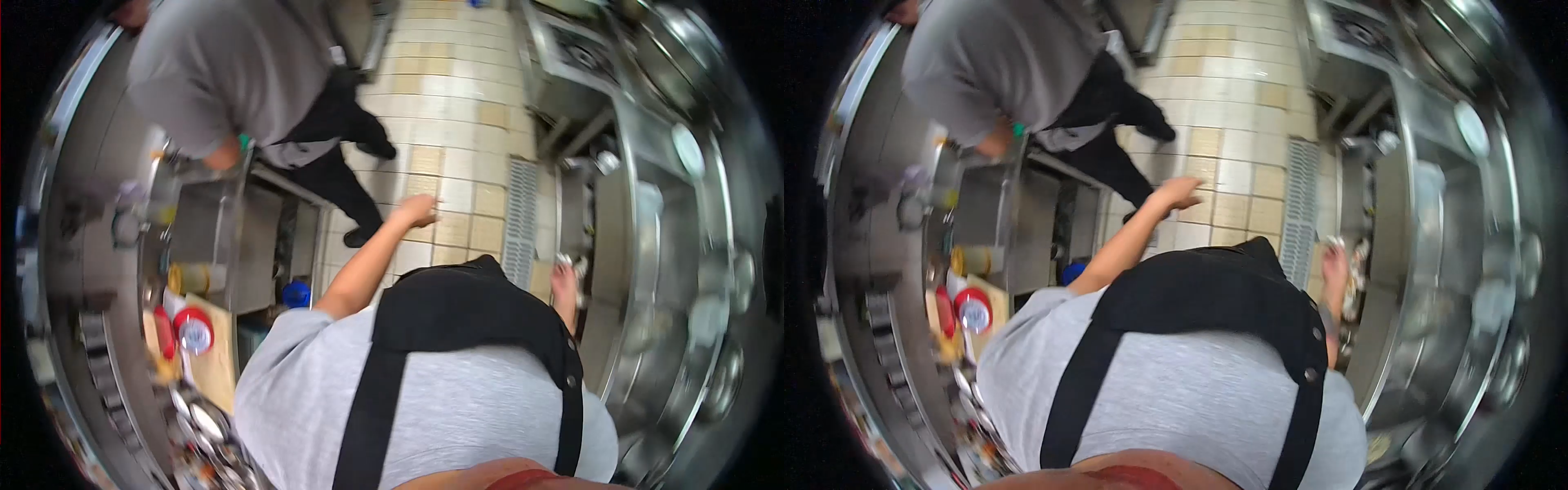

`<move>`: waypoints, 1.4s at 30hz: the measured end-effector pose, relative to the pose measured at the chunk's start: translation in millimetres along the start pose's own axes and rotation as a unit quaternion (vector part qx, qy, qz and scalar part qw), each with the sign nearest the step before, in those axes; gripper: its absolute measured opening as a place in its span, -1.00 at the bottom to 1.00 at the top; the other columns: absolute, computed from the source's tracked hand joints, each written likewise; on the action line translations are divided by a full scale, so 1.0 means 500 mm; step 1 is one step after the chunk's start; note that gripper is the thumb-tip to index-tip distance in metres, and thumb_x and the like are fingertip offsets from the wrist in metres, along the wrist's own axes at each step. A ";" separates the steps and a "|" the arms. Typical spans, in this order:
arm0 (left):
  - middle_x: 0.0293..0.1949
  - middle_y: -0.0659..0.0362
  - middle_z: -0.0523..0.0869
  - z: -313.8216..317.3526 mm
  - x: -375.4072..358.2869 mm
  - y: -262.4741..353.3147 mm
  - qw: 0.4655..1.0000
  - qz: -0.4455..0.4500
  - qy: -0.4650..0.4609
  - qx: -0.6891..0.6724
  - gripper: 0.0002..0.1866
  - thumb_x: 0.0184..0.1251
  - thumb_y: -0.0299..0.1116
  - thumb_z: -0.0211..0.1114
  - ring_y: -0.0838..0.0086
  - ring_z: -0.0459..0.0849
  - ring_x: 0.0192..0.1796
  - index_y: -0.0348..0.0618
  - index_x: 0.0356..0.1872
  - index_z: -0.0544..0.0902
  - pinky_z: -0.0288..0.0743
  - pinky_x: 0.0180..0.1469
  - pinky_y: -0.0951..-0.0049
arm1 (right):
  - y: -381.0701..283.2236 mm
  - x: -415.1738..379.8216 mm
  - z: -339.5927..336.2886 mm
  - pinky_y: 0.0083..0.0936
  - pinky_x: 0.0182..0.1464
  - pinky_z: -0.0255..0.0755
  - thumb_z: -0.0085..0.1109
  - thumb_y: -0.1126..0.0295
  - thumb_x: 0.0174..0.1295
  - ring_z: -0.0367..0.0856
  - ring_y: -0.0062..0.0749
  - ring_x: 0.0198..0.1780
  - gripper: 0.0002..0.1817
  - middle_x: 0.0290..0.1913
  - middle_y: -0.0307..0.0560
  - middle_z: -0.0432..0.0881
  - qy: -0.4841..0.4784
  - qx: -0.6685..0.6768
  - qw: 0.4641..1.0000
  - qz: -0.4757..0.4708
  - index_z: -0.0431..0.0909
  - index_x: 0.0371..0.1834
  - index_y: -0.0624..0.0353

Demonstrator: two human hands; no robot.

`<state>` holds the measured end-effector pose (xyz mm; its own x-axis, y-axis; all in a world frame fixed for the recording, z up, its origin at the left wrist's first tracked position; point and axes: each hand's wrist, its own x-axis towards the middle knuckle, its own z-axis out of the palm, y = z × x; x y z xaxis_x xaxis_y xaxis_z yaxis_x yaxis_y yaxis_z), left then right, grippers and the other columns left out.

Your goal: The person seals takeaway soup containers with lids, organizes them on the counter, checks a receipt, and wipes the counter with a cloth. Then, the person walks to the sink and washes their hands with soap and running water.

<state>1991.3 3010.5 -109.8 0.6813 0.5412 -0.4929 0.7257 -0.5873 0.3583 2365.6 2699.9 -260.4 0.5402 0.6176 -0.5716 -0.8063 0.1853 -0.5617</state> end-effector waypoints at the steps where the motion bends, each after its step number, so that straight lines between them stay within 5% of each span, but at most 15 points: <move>1: 0.08 -0.07 0.57 -0.030 0.052 0.007 0.997 0.042 0.052 -0.041 -0.41 0.12 -0.12 0.31 0.07 0.54 0.11 -0.11 0.17 0.44 0.45 0.10 0.13 | -0.026 0.009 -0.017 -0.60 -0.21 0.43 0.10 0.43 0.27 0.53 -0.50 -0.28 -0.91 -0.31 -0.22 0.56 -0.007 0.019 0.999 0.037 0.49 -0.21 0.15; 4: 0.08 -0.12 0.54 -0.127 0.185 0.035 0.978 0.129 0.112 -0.121 -0.45 0.21 -0.16 0.24 0.03 0.48 0.15 -0.16 0.19 0.42 0.35 0.19 0.19 | -0.052 0.154 -0.087 -0.58 -0.44 0.33 0.01 0.29 0.36 0.43 -0.50 -0.45 -0.84 -0.45 -0.23 0.46 -0.082 0.012 0.991 0.108 0.44 -0.20 0.15; 7: 0.08 -0.12 0.54 -0.158 0.274 0.000 0.975 0.076 0.146 -0.152 -0.47 0.20 -0.16 0.24 0.02 0.48 0.14 -0.17 0.17 0.44 0.35 0.18 0.18 | -0.086 0.291 -0.011 -0.56 -0.49 0.29 -0.04 0.22 0.39 0.42 -0.51 -0.45 -0.79 -0.47 -0.25 0.43 -0.050 -0.055 0.982 0.173 0.40 -0.19 0.14; 9: 0.07 -0.11 0.55 -0.084 0.350 -0.097 0.965 0.022 0.191 -0.178 -0.44 0.16 -0.11 0.27 0.05 0.48 0.15 -0.18 0.15 0.46 0.36 0.19 0.19 | -0.108 0.418 0.086 -0.59 -0.45 0.35 -0.03 0.26 0.39 0.45 -0.50 -0.42 -0.78 -0.42 -0.22 0.48 -0.123 -0.281 0.950 0.052 0.42 -0.14 0.21; 13: -0.03 -0.17 0.62 0.002 0.343 -0.263 0.965 -0.212 -0.033 -0.152 -0.46 0.07 -0.16 0.23 0.02 0.58 0.06 -0.25 0.07 0.52 0.43 0.12 0.16 | -0.111 0.649 0.484 -0.61 -0.20 0.53 0.05 0.48 0.31 0.54 -0.41 -0.29 -0.81 -0.29 -0.08 0.57 -0.040 -0.060 0.989 0.127 0.46 -0.08 0.34; 16: -0.14 -0.18 0.65 0.244 0.297 -0.462 0.974 -0.184 0.021 -0.131 -0.56 0.01 -0.11 0.28 -0.02 0.63 -0.06 -0.32 -0.22 0.64 0.51 -0.04 0.14 | -0.080 0.830 0.711 -0.68 -0.24 0.51 0.05 0.51 0.29 0.55 -0.42 -0.30 -0.85 -0.26 -0.06 0.58 -0.173 -0.173 0.963 0.114 0.48 -0.15 0.36; 17: -0.18 -0.19 0.66 0.150 0.247 -0.391 0.935 -0.302 -0.003 -0.188 -0.57 0.00 -0.09 0.27 -0.02 0.64 -0.08 -0.31 -0.26 0.65 0.53 -0.07 0.15 | -0.081 0.848 0.814 -0.69 -0.28 0.47 0.05 0.52 0.28 0.55 -0.44 -0.29 -0.86 -0.26 -0.06 0.58 -0.183 -0.177 0.958 0.133 0.48 -0.15 0.35; 18: -0.18 -0.19 0.66 0.261 0.253 -0.447 0.910 -0.357 0.015 -0.209 -0.54 0.04 -0.03 0.21 0.00 0.64 -0.08 -0.29 -0.29 0.66 0.52 -0.05 0.14 | -0.072 0.846 0.931 -0.71 -0.32 0.43 0.05 0.53 0.27 0.55 -0.47 -0.29 -0.86 -0.26 -0.05 0.58 -0.195 -0.181 0.952 0.150 0.47 -0.16 0.35; 21: -0.16 -0.17 0.66 0.322 0.214 -0.407 0.894 -0.389 -0.028 -0.221 -0.50 0.12 0.04 0.14 0.02 0.63 -0.06 -0.25 -0.22 0.66 0.48 0.00 0.16 | 0.014 0.956 1.157 -0.68 -0.25 0.44 0.05 0.56 0.24 0.57 -0.43 -0.24 -0.85 -0.22 -0.02 0.57 -0.262 -0.199 0.927 0.179 0.45 -0.15 0.35; 25: -0.15 -0.13 0.66 0.182 0.228 -0.318 0.801 -0.473 -0.038 -0.365 -0.52 0.14 -0.01 0.18 0.07 0.63 -0.05 -0.24 -0.12 0.62 0.48 0.00 0.21 | 0.175 1.095 1.309 -0.59 -0.17 0.57 0.04 0.57 0.22 0.59 -0.32 -0.19 -0.81 -0.18 0.03 0.56 -0.247 -0.125 0.926 0.257 0.40 -0.11 0.36; 28: -0.14 -0.11 0.66 0.057 0.343 -0.360 0.791 -0.471 0.033 -0.390 -0.53 0.16 -0.05 0.21 0.11 0.64 -0.05 -0.23 -0.06 0.59 0.48 0.00 0.25 | 0.262 1.182 1.364 -0.56 -0.29 0.59 0.02 0.55 0.23 0.59 -0.32 -0.26 -0.83 -0.24 0.01 0.55 -0.050 -0.092 0.931 0.351 0.40 -0.12 0.32; 35: -0.11 -0.03 0.67 -0.309 0.613 -0.447 0.722 -0.408 0.283 -0.482 -0.54 0.21 -0.19 0.25 0.22 0.65 -0.05 -0.22 0.08 0.52 0.50 -0.02 0.34 | 0.472 1.367 1.435 -0.66 -0.47 0.48 0.04 0.51 0.22 0.56 -0.40 -0.35 -0.88 -0.27 -0.01 0.56 0.057 -0.291 0.925 0.239 0.49 -0.19 0.24; 38: -0.11 0.00 0.67 -0.484 0.656 -0.424 0.658 -0.411 0.382 -0.501 -0.58 0.24 -0.26 0.23 0.27 0.67 -0.07 -0.22 0.09 0.50 0.51 -0.04 0.36 | 0.534 1.337 1.590 -0.57 -0.48 0.48 0.07 0.47 0.19 0.58 -0.36 -0.30 -0.91 -0.28 -0.02 0.58 0.039 -0.504 0.828 0.244 0.55 -0.29 0.19; 40: -0.10 0.00 0.67 -0.531 0.671 -0.384 0.608 -0.465 0.429 -0.480 -0.59 0.24 -0.29 0.23 0.28 0.67 -0.08 -0.22 0.09 0.50 0.52 -0.04 0.37 | 0.680 1.381 1.643 -0.58 -0.60 0.40 0.08 0.41 0.19 0.49 -0.39 -0.45 -0.89 -0.33 -0.07 0.51 -0.015 -0.492 0.835 0.248 0.49 -0.27 0.18; 42: -0.09 -0.02 0.66 -0.527 0.682 -0.317 0.551 -0.537 0.459 -0.444 -0.58 0.24 -0.30 0.23 0.27 0.67 -0.08 -0.21 0.10 0.49 0.52 -0.03 0.37 | 0.730 1.282 1.804 -0.55 -0.54 0.50 -0.02 0.50 0.17 0.54 -0.37 -0.39 -0.89 -0.29 -0.04 0.52 -0.198 -0.540 0.758 0.306 0.50 -0.28 0.17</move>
<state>2133.9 3446.6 -125.8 -0.7219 0.6052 -0.3356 0.2403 0.6740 0.6986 2200.5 3852.9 -292.4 -0.1439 0.5563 -0.8184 -0.0934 -0.8310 -0.5484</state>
